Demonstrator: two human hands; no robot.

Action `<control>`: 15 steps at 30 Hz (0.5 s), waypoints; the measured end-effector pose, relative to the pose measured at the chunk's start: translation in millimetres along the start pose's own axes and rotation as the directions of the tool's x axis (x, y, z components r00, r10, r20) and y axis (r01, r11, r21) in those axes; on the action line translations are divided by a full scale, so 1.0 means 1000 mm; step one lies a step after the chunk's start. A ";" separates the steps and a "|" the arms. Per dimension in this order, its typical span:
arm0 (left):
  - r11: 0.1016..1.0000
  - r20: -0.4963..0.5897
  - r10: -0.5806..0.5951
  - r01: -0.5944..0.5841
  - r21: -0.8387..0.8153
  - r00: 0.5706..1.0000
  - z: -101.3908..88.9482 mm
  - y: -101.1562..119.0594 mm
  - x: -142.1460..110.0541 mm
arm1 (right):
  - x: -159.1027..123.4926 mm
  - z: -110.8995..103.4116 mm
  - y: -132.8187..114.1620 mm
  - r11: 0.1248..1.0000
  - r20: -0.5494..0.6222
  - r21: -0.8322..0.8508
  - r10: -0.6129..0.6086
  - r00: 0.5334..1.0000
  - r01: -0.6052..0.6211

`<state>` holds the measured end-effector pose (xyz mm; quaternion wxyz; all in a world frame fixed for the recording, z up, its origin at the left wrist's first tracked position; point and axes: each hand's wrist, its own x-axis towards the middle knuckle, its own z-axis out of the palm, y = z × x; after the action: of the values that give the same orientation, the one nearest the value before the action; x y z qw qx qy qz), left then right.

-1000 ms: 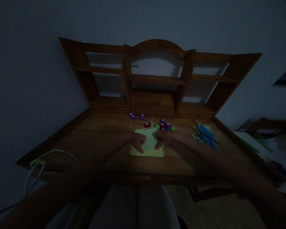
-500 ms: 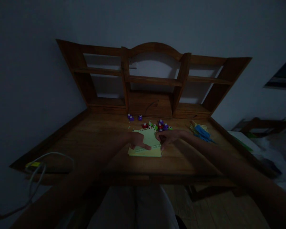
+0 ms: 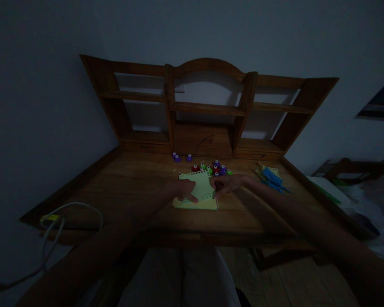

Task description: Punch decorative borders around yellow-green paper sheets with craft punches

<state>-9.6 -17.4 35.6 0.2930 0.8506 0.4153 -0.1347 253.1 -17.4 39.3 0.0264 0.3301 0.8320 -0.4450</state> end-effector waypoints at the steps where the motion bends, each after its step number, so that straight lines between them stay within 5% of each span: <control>1: 1.000 0.051 0.016 -0.016 -0.008 0.999 -0.002 -0.003 0.001 | -0.001 0.000 0.001 1.000 -0.001 0.005 -0.002 1.000 0.002; 5: 0.994 0.178 0.113 -0.112 -0.014 0.978 -0.007 -0.016 0.001 | -0.001 0.001 -0.004 0.999 -0.017 -0.019 0.031 0.999 -0.031; 9: 0.983 0.111 0.185 -0.182 -0.038 0.976 -0.006 -0.019 -0.005 | 0.009 0.001 -0.026 0.969 -0.026 -0.136 0.207 0.978 -0.208; 12: 0.994 0.058 0.095 -0.092 -0.053 0.994 -0.004 -0.010 -0.011 | 0.024 0.002 -0.045 0.888 -0.048 -0.261 0.381 0.923 -0.380; 15: 0.997 -0.032 0.054 -0.056 -0.060 0.998 -0.002 0.001 -0.014 | 0.035 0.005 -0.055 0.840 -0.094 -0.322 0.431 0.898 -0.437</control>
<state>-17.4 -25.6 44.9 0.3160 0.8544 0.3999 -0.1010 193.0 -24.7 64.5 0.1749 0.5042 0.7993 -0.2764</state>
